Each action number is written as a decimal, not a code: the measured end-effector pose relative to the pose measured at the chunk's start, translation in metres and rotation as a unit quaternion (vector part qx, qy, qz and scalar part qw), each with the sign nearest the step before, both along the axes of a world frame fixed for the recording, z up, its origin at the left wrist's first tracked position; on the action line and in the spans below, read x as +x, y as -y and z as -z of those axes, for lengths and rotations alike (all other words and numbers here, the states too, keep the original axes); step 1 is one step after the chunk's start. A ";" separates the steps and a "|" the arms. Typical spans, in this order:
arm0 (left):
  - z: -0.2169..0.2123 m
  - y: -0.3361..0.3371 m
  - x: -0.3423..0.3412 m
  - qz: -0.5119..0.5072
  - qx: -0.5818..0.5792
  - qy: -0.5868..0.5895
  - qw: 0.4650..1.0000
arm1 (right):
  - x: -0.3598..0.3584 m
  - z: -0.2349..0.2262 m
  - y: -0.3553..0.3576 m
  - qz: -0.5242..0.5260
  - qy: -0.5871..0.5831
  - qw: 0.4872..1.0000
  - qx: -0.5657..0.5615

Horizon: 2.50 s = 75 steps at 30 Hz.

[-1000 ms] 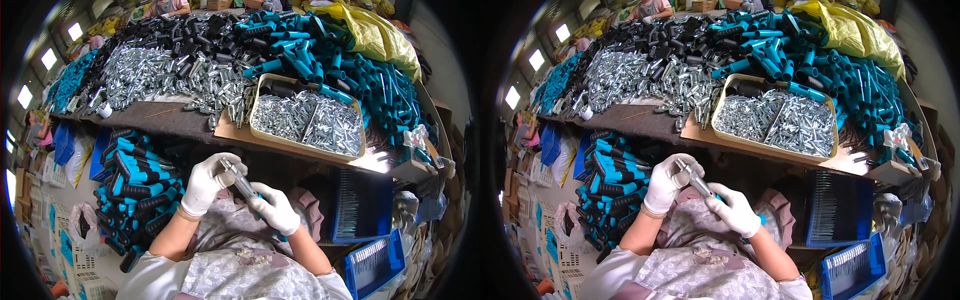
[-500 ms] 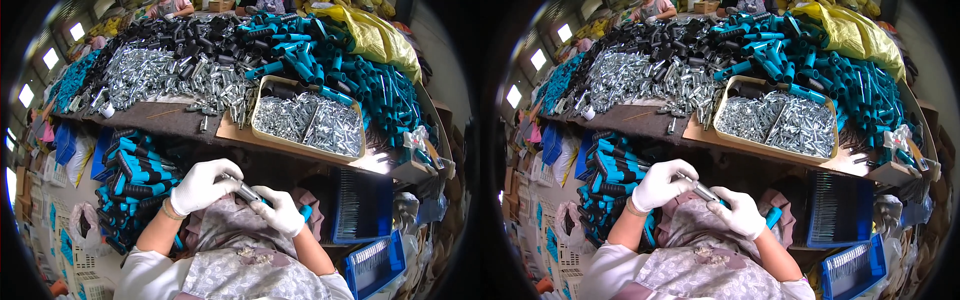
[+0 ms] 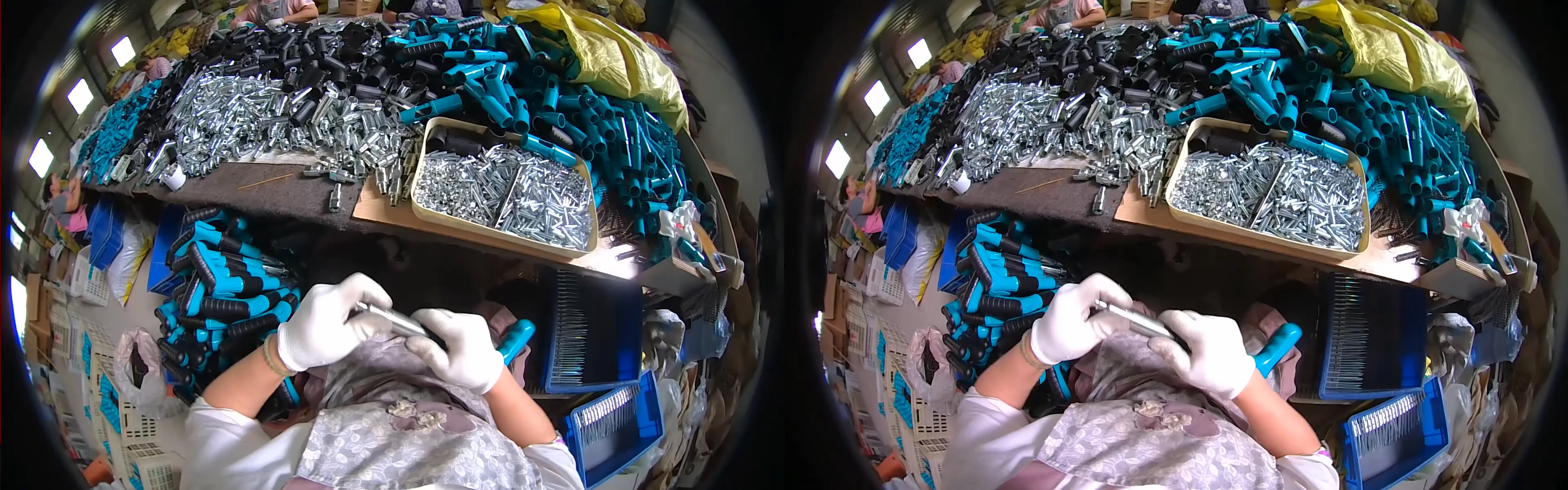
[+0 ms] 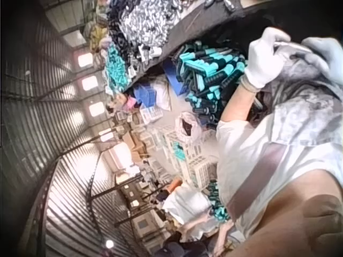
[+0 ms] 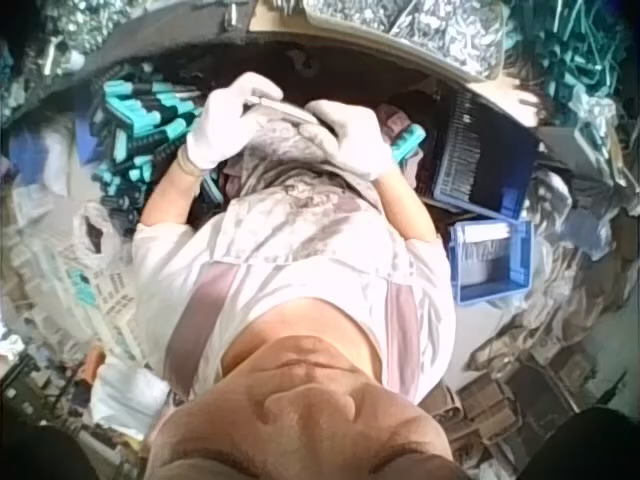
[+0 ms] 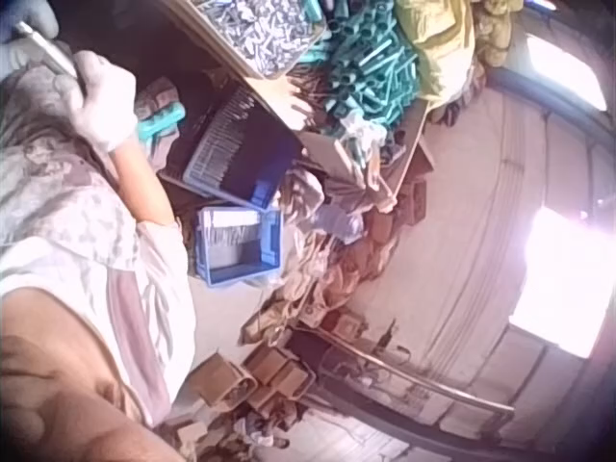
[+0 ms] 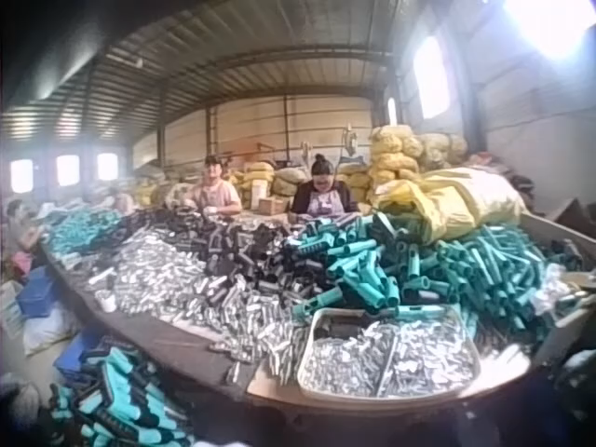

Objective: Assembling tool handles by inserting metal components and pins into plastic grips.

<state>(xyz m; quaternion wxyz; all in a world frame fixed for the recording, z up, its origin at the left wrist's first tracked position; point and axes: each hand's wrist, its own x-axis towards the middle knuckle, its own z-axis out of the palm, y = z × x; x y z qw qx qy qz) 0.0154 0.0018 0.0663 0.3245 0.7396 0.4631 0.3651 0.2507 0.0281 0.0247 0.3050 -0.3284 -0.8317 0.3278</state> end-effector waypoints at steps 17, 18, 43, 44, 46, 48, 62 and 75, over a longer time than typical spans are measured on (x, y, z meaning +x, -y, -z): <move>0.045 -0.009 0.006 -0.116 -0.102 0.134 0.979 | -0.025 0.009 -0.002 0.099 0.149 0.968 0.178; 0.046 -0.010 0.006 -0.134 -0.188 0.192 0.954 | -0.026 0.010 -0.003 0.099 0.149 0.967 0.180; -0.035 0.018 0.069 0.152 -0.036 0.417 0.895 | -0.015 0.002 0.001 -0.227 -0.085 0.964 -0.112; -0.038 0.015 0.069 0.157 -0.036 0.416 0.895 | -0.021 0.023 0.003 -0.281 -0.049 0.905 -0.317; -0.038 0.005 0.067 0.229 -0.038 0.421 0.877 | -0.014 0.035 0.001 -0.304 -0.045 0.893 -0.329; -0.031 -0.008 0.066 0.296 -0.040 0.426 0.854 | -0.010 0.027 -0.013 -0.356 -0.035 0.863 -0.356; 0.030 -0.046 0.068 -0.141 -0.083 0.587 0.793 | -0.052 0.038 -0.030 0.125 0.077 0.989 0.024; 0.050 -0.179 -0.129 -0.324 0.095 -0.325 0.883 | -0.017 -0.028 -0.017 -0.079 -0.147 0.880 -0.445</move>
